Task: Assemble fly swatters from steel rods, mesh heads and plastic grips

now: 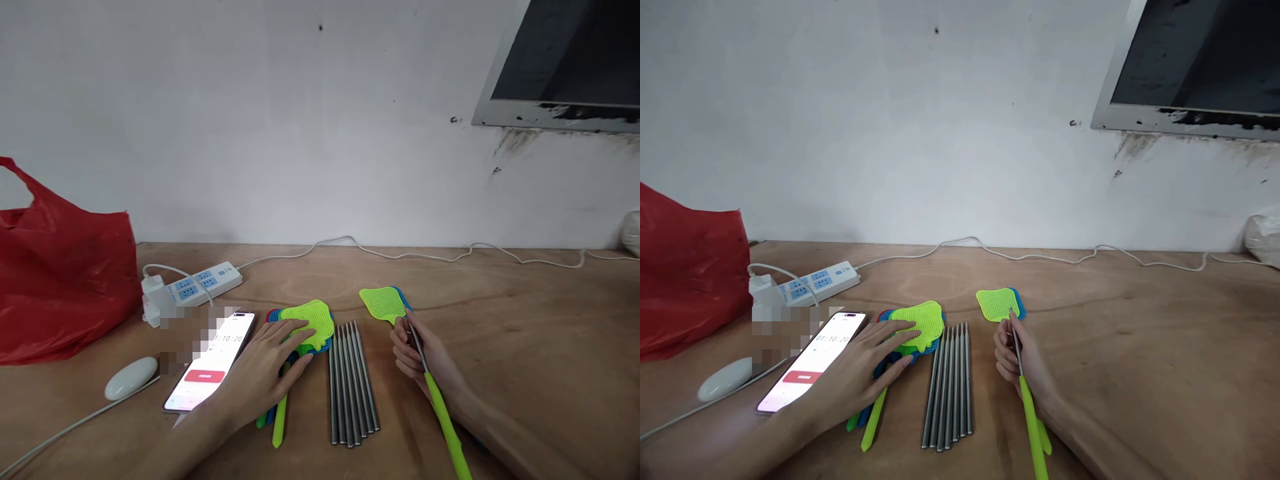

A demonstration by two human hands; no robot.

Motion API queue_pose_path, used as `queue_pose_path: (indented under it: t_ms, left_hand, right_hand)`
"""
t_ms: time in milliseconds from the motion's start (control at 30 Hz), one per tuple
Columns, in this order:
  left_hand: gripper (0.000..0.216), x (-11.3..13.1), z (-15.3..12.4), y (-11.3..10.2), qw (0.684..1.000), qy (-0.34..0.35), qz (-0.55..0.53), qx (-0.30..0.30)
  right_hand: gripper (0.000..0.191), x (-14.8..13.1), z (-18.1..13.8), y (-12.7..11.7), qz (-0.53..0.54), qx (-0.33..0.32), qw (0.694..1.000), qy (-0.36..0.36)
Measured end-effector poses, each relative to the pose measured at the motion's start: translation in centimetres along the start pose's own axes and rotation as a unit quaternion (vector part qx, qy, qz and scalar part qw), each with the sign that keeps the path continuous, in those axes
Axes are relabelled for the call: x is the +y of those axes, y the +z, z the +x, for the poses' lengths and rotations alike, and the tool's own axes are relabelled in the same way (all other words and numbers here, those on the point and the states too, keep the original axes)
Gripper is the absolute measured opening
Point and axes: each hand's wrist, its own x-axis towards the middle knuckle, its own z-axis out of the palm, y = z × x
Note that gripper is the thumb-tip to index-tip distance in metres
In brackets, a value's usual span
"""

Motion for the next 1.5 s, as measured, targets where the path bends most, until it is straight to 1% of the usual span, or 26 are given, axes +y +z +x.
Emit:
queue_pose_path:
  t_ms: [67, 133, 267, 367, 533, 600, 700, 767, 833, 1000, 1133, 1200, 1300, 1400, 1500]
  left_hand:
    - [0.031, 0.2, -0.1, -0.1, 1.000, 0.003, -0.021, 0.002]
    - [0.028, 0.5, 0.0, -0.5, 0.999, 0.006, -0.045, 0.007]
    - [0.025, 1.0, 0.1, -1.2, 0.996, 0.010, -0.088, 0.018]
    - [0.025, 1.3, 0.1, -1.3, 0.993, 0.016, -0.117, 0.014]
    - [0.027, 1.7, -0.2, -1.1, 0.992, 0.033, -0.125, -0.004]
    - [0.028, 1.7, -0.2, -1.0, 0.992, 0.032, -0.122, -0.006]
    - [0.027, 1.7, -0.2, -1.0, 0.991, 0.028, -0.130, -0.009]
    - [0.025, 1.8, -0.2, -1.0, 0.989, 0.023, -0.146, -0.011]
    - [0.023, 2.0, -0.2, -1.0, 0.986, 0.014, -0.164, -0.010]
    - [0.017, 2.2, -0.3, -0.7, 0.985, -0.025, -0.171, -0.013]
    - [0.016, 2.1, -0.4, -0.3, 0.987, -0.014, -0.154, -0.033]
    - [0.017, 2.0, -0.4, -0.2, 0.988, -0.009, -0.150, -0.041]
    - [0.021, 2.1, -0.4, -0.2, 0.988, -0.004, -0.147, -0.055]
    - [0.025, 2.4, -0.5, -0.4, 0.987, 0.009, -0.147, -0.068]
    - [0.031, 2.8, -0.6, -0.6, 0.985, 0.001, -0.148, -0.082]
  right_hand:
    - [0.048, -0.1, -0.2, 0.2, -0.004, 0.042, 0.999, -0.030]
    - [0.045, -0.2, -0.5, 0.5, -0.004, 0.064, 0.997, -0.053]
    - [0.040, -0.3, -1.0, 1.1, -0.014, 0.038, 0.996, -0.073]
    - [0.041, -0.1, -1.2, 1.3, -0.020, 0.027, 0.997, -0.064]
    - [0.050, 0.1, -1.0, 1.0, -0.044, 0.065, 0.994, -0.073]
    - [0.050, 0.1, -0.9, 0.9, -0.025, 0.058, 0.995, -0.072]
    - [0.044, 0.0, -0.9, 0.8, -0.002, 0.056, 0.995, -0.085]
    - [0.040, 0.1, -0.9, 0.8, -0.012, 0.052, 0.994, -0.100]
    - [0.037, 0.2, -0.9, 0.8, -0.029, 0.029, 0.994, -0.101]
    - [0.031, 1.0, -1.1, 1.0, -0.060, -0.026, 0.995, -0.077]
    - [0.024, 1.3, -1.5, 1.0, -0.086, -0.062, 0.993, -0.053]
    - [0.023, 1.4, -1.6, 1.0, -0.098, -0.073, 0.991, -0.047]
    - [0.024, 1.4, -1.5, 1.0, -0.121, -0.066, 0.989, -0.062]
    - [0.025, 1.5, -1.3, 1.1, -0.143, -0.046, 0.984, -0.100]
    - [0.023, 1.7, -1.2, 1.0, -0.154, -0.049, 0.979, -0.127]
